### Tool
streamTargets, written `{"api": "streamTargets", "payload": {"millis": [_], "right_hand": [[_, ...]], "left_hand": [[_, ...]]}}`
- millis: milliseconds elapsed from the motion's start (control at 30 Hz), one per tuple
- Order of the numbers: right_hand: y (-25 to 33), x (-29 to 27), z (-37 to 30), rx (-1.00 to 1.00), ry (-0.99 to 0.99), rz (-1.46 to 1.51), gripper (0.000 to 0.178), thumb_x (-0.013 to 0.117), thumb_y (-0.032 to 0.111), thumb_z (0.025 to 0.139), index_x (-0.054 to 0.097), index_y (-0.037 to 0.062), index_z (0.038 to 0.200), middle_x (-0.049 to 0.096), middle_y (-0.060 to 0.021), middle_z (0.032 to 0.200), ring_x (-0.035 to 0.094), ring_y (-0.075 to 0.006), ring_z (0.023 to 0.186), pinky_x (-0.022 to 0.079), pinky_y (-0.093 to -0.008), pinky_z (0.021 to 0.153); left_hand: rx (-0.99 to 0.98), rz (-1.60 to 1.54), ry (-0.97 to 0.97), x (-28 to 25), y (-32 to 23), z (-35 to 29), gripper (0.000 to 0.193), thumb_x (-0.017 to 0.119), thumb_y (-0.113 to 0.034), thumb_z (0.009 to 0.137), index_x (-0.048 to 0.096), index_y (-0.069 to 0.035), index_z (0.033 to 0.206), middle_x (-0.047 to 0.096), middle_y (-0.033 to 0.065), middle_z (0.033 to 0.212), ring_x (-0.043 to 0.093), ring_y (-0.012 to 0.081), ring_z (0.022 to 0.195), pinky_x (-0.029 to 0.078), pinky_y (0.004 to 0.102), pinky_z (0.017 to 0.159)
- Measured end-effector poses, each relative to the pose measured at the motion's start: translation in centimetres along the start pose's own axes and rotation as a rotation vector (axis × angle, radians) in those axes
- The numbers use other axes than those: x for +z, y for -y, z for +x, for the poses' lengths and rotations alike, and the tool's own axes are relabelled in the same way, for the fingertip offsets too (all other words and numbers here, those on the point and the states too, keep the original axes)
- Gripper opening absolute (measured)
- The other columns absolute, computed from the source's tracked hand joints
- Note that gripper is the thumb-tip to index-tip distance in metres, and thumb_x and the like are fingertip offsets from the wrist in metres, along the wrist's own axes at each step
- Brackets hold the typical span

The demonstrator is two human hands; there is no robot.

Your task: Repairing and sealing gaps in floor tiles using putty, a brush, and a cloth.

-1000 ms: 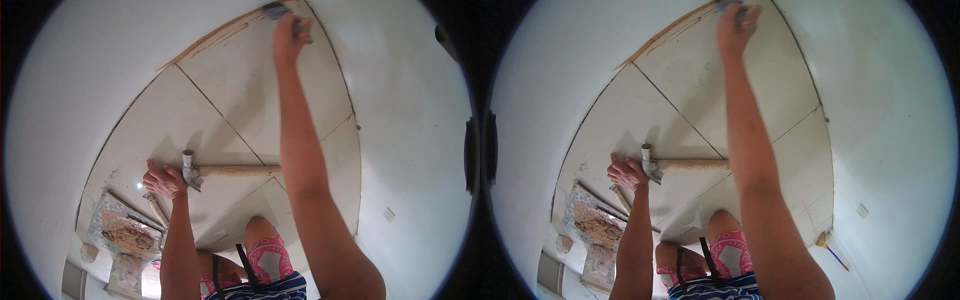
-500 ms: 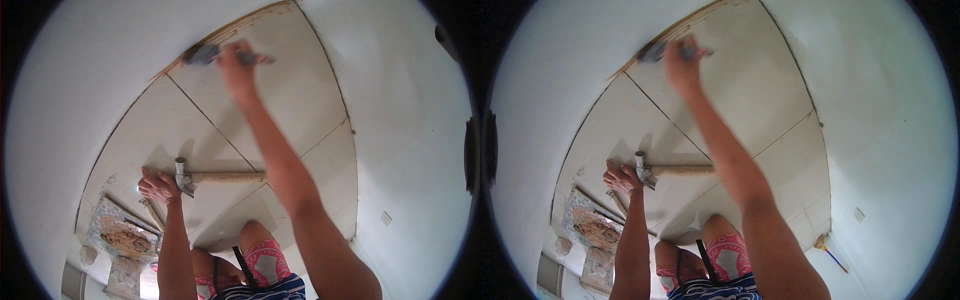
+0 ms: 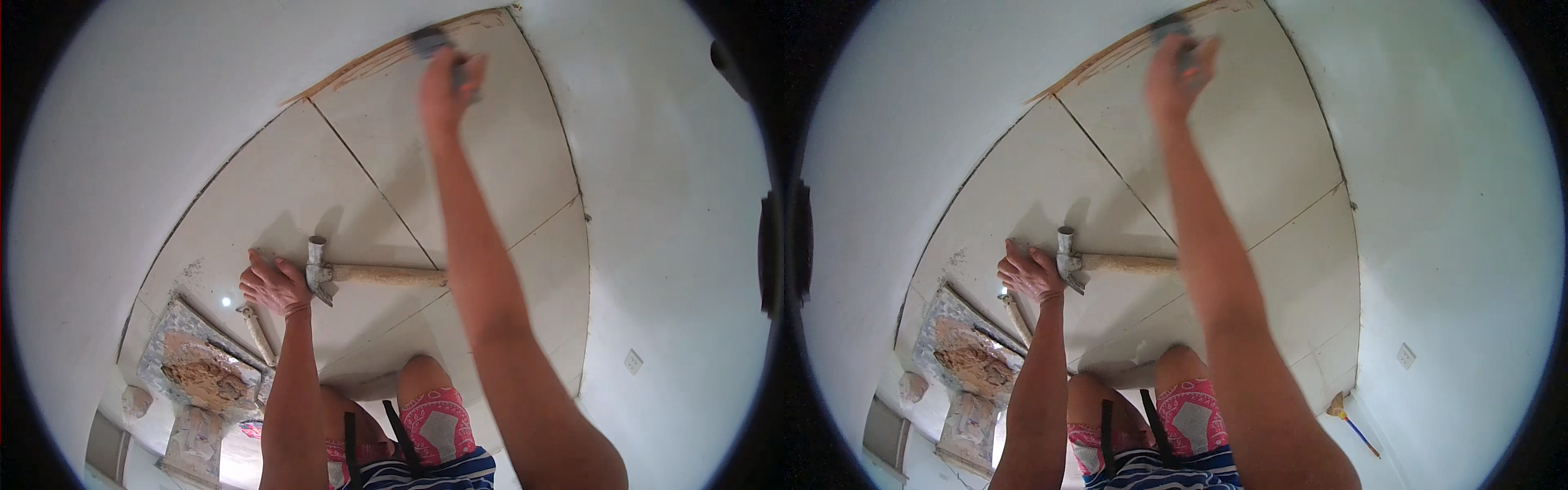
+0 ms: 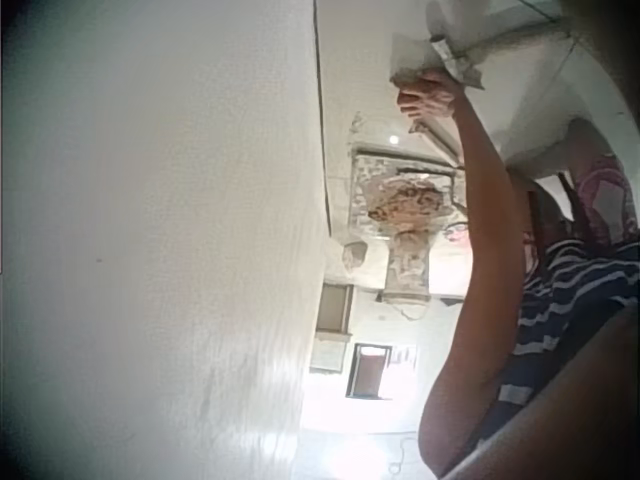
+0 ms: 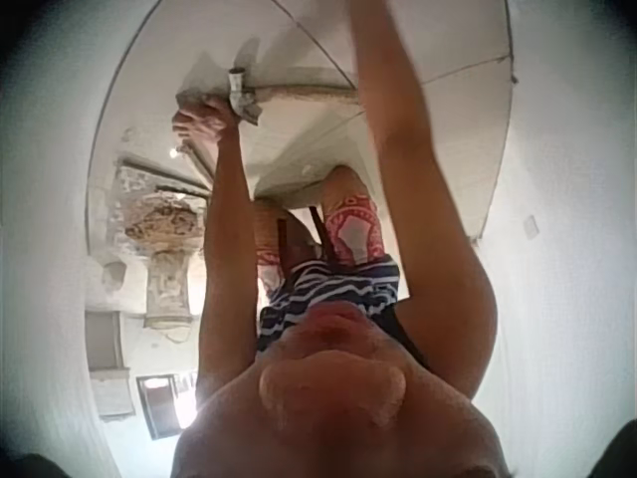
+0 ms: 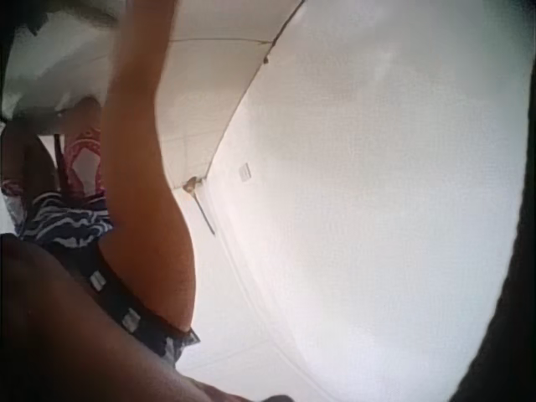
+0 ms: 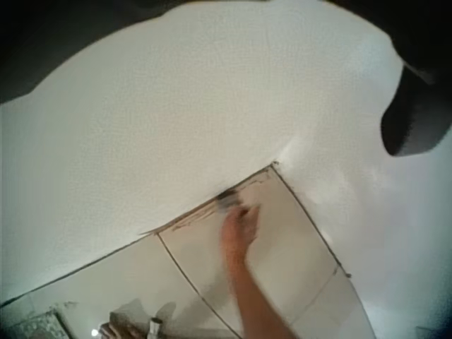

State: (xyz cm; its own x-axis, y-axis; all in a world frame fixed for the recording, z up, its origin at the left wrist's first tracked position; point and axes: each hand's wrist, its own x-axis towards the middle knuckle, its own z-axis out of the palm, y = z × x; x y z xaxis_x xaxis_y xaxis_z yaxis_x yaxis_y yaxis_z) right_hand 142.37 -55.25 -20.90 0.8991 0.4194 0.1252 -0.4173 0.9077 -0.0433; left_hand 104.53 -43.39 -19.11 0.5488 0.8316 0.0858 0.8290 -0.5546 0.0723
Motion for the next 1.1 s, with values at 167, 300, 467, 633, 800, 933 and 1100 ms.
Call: {"api": "streamTargets", "payload": {"millis": [167,300,467,633,800,933,1100], "right_hand": [[-15.6,10.5,-7.7,-0.331,-0.487,-1.682,0.018,0.054,0.007,0.087,0.038,0.0034,0.080,0.045,-0.0062,0.058,0.042,-0.0094,0.052,0.037,-0.0265,0.047],[-15.2,10.8,-8.5,-0.148,-0.482,-1.653,0.016,0.054,0.009,0.085,0.040,0.0032,0.080,0.048,-0.0083,0.059,0.045,-0.0122,0.053,0.040,-0.0292,0.049],[-8.0,6.1,-3.5,0.038,-0.343,-1.595,0.017,0.057,0.017,0.085,0.047,0.0049,0.080,0.053,-0.0033,0.067,0.047,-0.0086,0.057,0.040,-0.0275,0.052],[1.0,7.6,3.3,0.249,-0.433,-1.695,0.025,0.054,0.028,0.083,0.056,0.0055,0.073,0.055,-0.0025,0.061,0.048,-0.0070,0.055,0.035,-0.0256,0.046],[8.6,6.4,7.8,0.335,-0.590,-1.623,0.028,0.055,0.032,0.083,0.054,0.0049,0.076,0.059,-0.0031,0.065,0.047,-0.0064,0.055,0.034,-0.0240,0.047],[5.3,10.1,7.8,0.185,-0.866,-1.883,0.026,0.051,0.029,0.092,0.047,0.0112,0.074,0.046,0.0015,0.063,0.039,-0.0106,0.054,0.035,-0.0265,0.050],[7.1,8.5,6.1,0.072,-0.560,-1.817,0.023,0.055,0.021,0.091,0.050,0.0078,0.073,0.051,-0.0028,0.062,0.048,-0.0144,0.054,0.040,-0.0288,0.052]], "left_hand": [[0.005,0.044,-0.021,-0.8,1.5,0.9,0.056,0.038,-0.048,0.088,0.045,-0.008,0.127,0.044,0.0144,0.098,0.043,0.0333,0.088,0.034,0.0474,0.078],[0.006,0.017,-0.026,-0.6,1.3,0.8,0.056,0.036,-0.049,0.089,0.045,-0.009,0.127,0.044,0.0142,0.098,0.043,0.0332,0.088,0.034,0.0471,0.078],[0.015,0.017,-0.032,-0.8,0.9,0.7,0.054,0.039,-0.047,0.088,0.046,-0.009,0.126,0.044,0.0141,0.097,0.043,0.0331,0.088,0.034,0.0473,0.078],[0.009,0.050,-0.014,-0.9,1.7,0.9,0.054,0.042,-0.042,0.085,0.045,-0.009,0.128,0.045,0.0143,0.097,0.043,0.0331,0.088,0.035,0.0476,0.077],[0.010,0.016,-0.016,-0.6,0.4,0.4,0.054,0.042,-0.043,0.086,0.046,-0.009,0.127,0.045,0.0144,0.097,0.043,0.0332,0.088,0.036,0.0477,0.076],[0.015,0.043,-0.021,-0.7,1.6,0.8,0.054,0.042,-0.044,0.086,0.046,-0.010,0.127,0.045,0.0142,0.097,0.044,0.0330,0.089,0.035,0.0477,0.076],[0.017,0.039,-0.036,-0.5,1.2,0.5,0.053,0.043,-0.044,0.086,0.046,-0.011,0.127,0.045,0.0140,0.097,0.044,0.0330,0.090,0.035,0.0478,0.075]]}}
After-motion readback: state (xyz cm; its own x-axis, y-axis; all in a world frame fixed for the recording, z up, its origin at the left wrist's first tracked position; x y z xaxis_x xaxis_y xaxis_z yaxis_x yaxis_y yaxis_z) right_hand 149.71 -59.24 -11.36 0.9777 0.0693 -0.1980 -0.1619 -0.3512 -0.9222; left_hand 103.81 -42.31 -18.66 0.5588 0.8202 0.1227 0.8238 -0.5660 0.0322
